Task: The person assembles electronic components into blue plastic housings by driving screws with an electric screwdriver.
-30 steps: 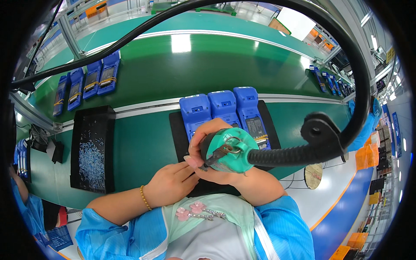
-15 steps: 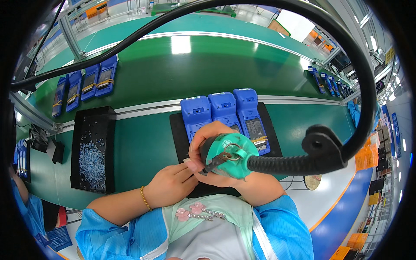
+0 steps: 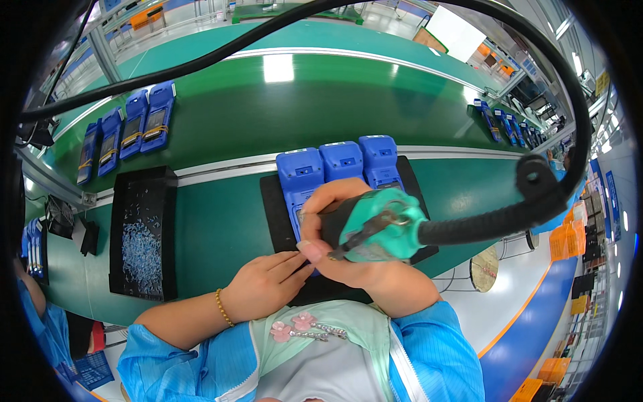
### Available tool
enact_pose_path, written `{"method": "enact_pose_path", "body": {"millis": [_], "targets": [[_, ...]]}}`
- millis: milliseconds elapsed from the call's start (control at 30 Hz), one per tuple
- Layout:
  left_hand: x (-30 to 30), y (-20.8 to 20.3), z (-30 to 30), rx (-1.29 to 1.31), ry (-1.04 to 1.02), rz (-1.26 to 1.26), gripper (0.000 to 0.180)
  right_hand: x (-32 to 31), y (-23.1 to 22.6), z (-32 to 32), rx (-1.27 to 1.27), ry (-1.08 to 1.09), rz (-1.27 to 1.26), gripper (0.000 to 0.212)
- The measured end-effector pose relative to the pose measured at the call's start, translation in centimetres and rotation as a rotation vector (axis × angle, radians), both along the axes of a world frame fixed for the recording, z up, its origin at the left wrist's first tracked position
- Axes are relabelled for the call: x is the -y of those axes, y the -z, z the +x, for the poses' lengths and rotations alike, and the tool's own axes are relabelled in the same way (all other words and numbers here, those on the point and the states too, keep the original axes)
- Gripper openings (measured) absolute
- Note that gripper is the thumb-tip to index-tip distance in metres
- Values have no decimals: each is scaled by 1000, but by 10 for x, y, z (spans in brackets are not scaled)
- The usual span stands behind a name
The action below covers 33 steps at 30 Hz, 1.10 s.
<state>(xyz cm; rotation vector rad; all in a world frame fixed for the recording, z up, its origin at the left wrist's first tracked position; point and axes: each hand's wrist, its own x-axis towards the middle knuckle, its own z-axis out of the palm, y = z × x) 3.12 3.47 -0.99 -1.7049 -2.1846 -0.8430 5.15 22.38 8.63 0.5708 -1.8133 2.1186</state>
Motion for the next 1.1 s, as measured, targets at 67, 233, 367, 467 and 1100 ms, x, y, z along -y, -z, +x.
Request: {"method": "enact_pose_path", "body": {"millis": [67,233,367,467,1100], "targets": [[0,-3,0,-2,5,-10,29,-7,-1,0,-38,-28,-33,43],[-2,-3,-2,10,20,-10,31,-12,-10,4,-94,119,-88,49],[-2,-13,-2,38,8,-32,36,-31,-6,7,-80,223,126,44],[-7,-15,-3,55,57,-75,41,-39,5,8,-46,189,-29,39],[-15,-16,-5,131,86,-161,50,-46,16,2,-60,130,-78,40]]}}
